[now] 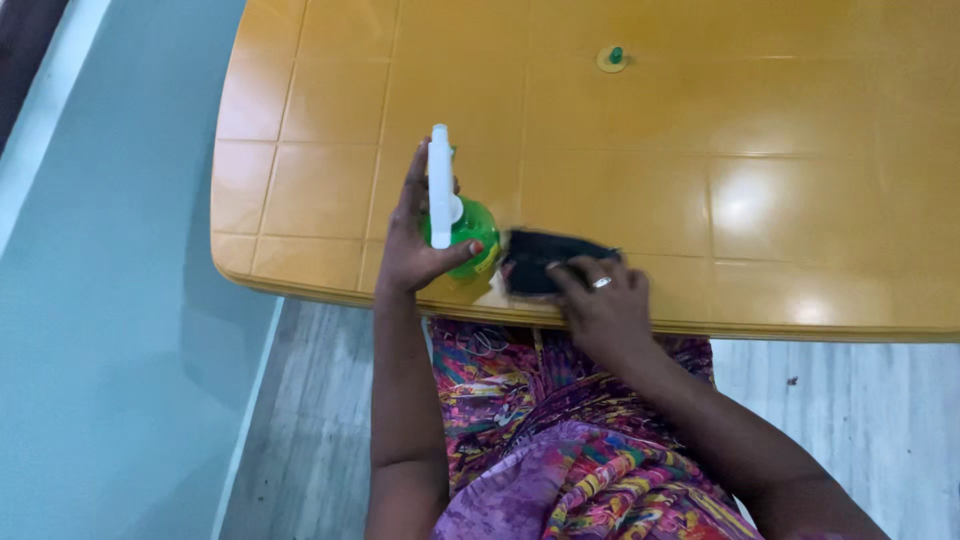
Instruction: The person sprays a green cleaning solution onto a yellow table and wipes the surface with a patterned cloth. The person repeatedly sprays and wipes different sections of the table, moving the spray bottle and cloth across the surface to clean it.
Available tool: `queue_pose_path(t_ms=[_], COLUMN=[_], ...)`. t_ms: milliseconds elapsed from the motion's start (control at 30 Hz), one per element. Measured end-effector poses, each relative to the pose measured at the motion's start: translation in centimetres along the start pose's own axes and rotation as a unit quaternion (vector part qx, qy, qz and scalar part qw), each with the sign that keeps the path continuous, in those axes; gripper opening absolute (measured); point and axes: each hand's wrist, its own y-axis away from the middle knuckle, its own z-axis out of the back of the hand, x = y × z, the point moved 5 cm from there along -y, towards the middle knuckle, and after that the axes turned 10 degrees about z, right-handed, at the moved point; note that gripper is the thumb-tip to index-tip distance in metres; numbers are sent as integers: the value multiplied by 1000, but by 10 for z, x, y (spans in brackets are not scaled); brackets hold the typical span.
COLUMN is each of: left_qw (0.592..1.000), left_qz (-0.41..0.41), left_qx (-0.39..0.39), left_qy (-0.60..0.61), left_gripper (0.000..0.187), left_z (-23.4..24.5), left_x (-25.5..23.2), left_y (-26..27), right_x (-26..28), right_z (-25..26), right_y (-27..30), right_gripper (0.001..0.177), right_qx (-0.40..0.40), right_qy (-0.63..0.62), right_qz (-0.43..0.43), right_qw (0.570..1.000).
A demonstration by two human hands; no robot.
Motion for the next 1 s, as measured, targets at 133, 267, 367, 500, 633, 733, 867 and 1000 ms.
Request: queue_pose_path(t_ms=[133, 267, 367, 500, 633, 733, 867, 1000], left_qw=[999, 998, 999, 999, 988, 977, 970, 976], left_qz=[-42, -5, 24, -3, -1, -7, 11, -9], left_qx=[35, 54, 34, -22, -121, -207, -243, -213], left_qy=[-4, 12, 12, -38, -97, -52, -30, -47], left_gripper=[115, 113, 103, 97, 92, 92, 95, 96], left_z=[0, -10, -11, 4, 45, 84, 103, 101], left_x=[4, 4, 0, -11, -14, -11, -3, -4], left_y=[-10, -6, -3, 10, 40, 53, 65, 73], right_x=[3, -83, -152, -168, -97, -23, 22, -34], right_z=[11, 24, 50, 51, 26, 1, -45, -85], right_y=[-4, 34, 84, 110, 66, 11, -65, -174], right_gripper=[38, 40, 32, 25, 37, 45, 44, 36], right_qx=[7, 19, -25, -65, -38, 21, 122, 131], right_qy=[-52, 18, 131, 138, 57, -65, -187, -132], right_qz=[82, -51, -152, -209, -106, 51, 309, 254], right_qw=[995, 998, 979, 966, 992, 996, 924, 949])
